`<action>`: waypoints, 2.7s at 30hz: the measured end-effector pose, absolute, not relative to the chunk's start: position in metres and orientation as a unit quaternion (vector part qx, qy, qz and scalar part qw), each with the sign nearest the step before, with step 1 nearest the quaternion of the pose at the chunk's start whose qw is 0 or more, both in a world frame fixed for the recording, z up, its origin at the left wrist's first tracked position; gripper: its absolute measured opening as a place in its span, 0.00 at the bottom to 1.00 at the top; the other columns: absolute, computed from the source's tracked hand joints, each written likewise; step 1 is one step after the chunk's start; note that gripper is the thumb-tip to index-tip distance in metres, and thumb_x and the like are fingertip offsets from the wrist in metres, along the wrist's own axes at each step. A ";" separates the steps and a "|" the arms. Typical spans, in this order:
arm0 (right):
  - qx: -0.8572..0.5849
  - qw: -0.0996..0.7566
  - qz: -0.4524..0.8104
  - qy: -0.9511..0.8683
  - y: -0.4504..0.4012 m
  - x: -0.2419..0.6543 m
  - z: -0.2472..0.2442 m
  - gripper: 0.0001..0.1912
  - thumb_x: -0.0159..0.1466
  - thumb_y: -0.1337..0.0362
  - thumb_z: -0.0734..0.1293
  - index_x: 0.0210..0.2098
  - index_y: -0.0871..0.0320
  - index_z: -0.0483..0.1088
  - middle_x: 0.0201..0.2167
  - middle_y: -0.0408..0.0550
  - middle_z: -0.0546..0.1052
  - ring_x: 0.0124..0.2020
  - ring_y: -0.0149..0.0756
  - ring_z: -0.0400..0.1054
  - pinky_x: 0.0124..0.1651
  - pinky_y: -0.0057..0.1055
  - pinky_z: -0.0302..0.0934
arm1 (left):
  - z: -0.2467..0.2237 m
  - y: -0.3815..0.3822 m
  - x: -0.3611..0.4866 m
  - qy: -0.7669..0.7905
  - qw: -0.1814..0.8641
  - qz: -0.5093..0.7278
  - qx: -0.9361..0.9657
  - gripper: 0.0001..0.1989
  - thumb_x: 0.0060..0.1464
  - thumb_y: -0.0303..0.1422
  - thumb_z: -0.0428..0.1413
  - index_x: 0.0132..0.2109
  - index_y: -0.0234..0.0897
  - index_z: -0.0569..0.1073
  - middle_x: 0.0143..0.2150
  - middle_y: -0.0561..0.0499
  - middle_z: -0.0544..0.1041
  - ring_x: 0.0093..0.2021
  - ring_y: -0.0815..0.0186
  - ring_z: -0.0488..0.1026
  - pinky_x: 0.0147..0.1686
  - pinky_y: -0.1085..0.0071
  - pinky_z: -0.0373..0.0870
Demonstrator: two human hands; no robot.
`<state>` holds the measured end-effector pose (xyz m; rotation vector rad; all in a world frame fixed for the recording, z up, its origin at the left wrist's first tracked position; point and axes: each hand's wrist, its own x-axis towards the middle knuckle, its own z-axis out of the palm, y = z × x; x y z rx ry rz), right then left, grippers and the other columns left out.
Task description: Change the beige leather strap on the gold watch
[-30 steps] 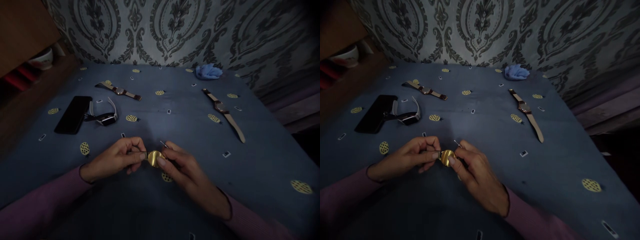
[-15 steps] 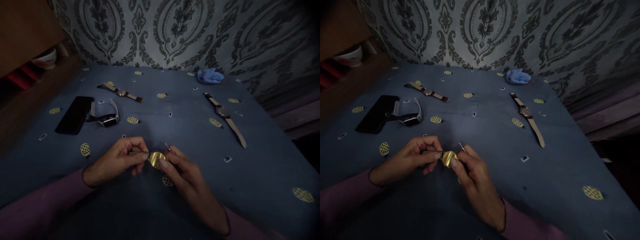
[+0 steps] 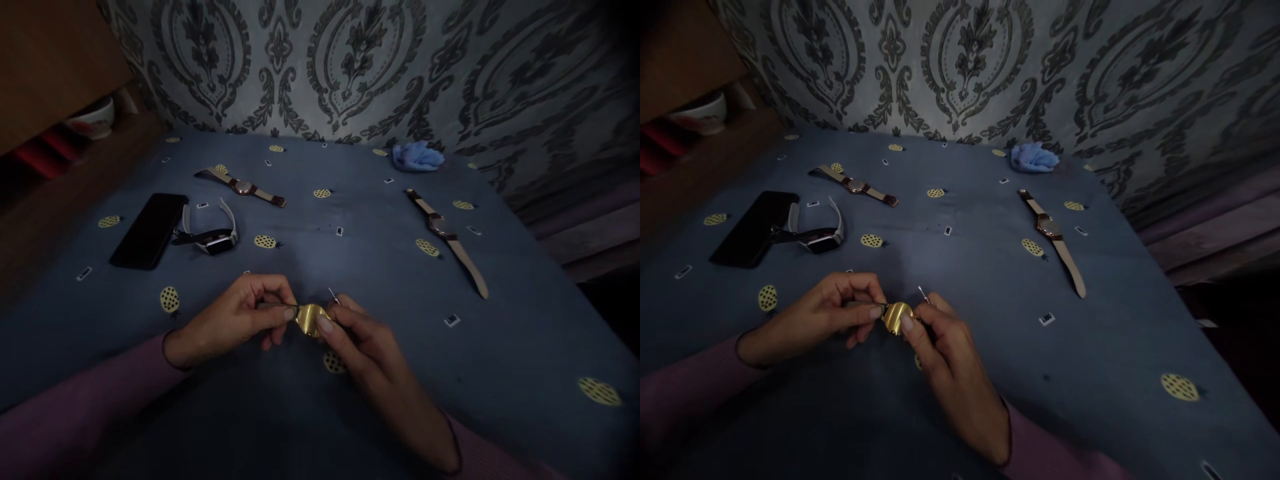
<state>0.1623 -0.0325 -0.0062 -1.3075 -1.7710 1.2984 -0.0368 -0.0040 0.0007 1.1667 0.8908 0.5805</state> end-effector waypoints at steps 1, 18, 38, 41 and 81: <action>-0.492 0.283 0.489 -0.662 -0.032 0.163 -0.006 0.20 0.70 0.57 0.58 0.22 0.56 0.60 0.24 0.41 0.60 0.29 0.34 0.57 0.33 0.31 0.56 | 0.000 -0.004 -0.037 0.402 0.706 0.261 0.521 0.07 0.60 0.31 0.55 0.33 0.32 0.69 0.21 0.57 0.70 0.21 0.75 0.66 0.21 0.80 0.64; -0.478 0.296 0.467 -0.683 -0.026 0.169 -0.017 0.14 0.70 0.58 0.61 0.34 0.55 0.74 0.30 0.44 0.72 0.34 0.36 0.68 0.36 0.31 0.60 | -0.003 -0.004 -0.037 0.435 0.718 0.217 0.499 0.12 0.59 0.39 0.57 0.36 0.33 0.70 0.27 0.51 0.77 0.24 0.72 0.75 0.18 0.81 0.50; -0.481 0.305 0.501 -0.651 -0.027 0.164 -0.010 0.13 0.68 0.57 0.63 0.38 0.56 0.77 0.31 0.46 0.78 0.32 0.35 0.71 0.35 0.30 0.63 | -0.005 0.000 -0.038 0.438 0.721 0.184 0.504 0.11 0.56 0.38 0.59 0.35 0.32 0.76 0.24 0.54 0.76 0.15 0.78 0.67 0.15 0.79 0.49; -0.485 0.302 0.485 -0.662 -0.028 0.164 -0.010 0.14 0.68 0.56 0.63 0.37 0.57 0.77 0.29 0.45 0.77 0.30 0.34 0.70 0.32 0.30 0.63 | -0.005 0.000 -0.038 0.437 0.727 0.182 0.497 0.12 0.55 0.38 0.60 0.35 0.32 0.76 0.24 0.54 0.76 0.14 0.78 0.67 0.14 0.80 0.49; -0.444 0.273 0.508 -0.686 -0.024 0.162 -0.007 0.14 0.70 0.60 0.62 0.35 0.55 0.78 0.30 0.44 0.76 0.33 0.34 0.70 0.35 0.29 0.62 | -0.001 0.000 -0.034 0.462 0.728 0.160 0.481 0.12 0.49 0.38 0.64 0.31 0.32 0.77 0.20 0.56 0.75 0.12 0.77 0.64 0.12 0.81 0.54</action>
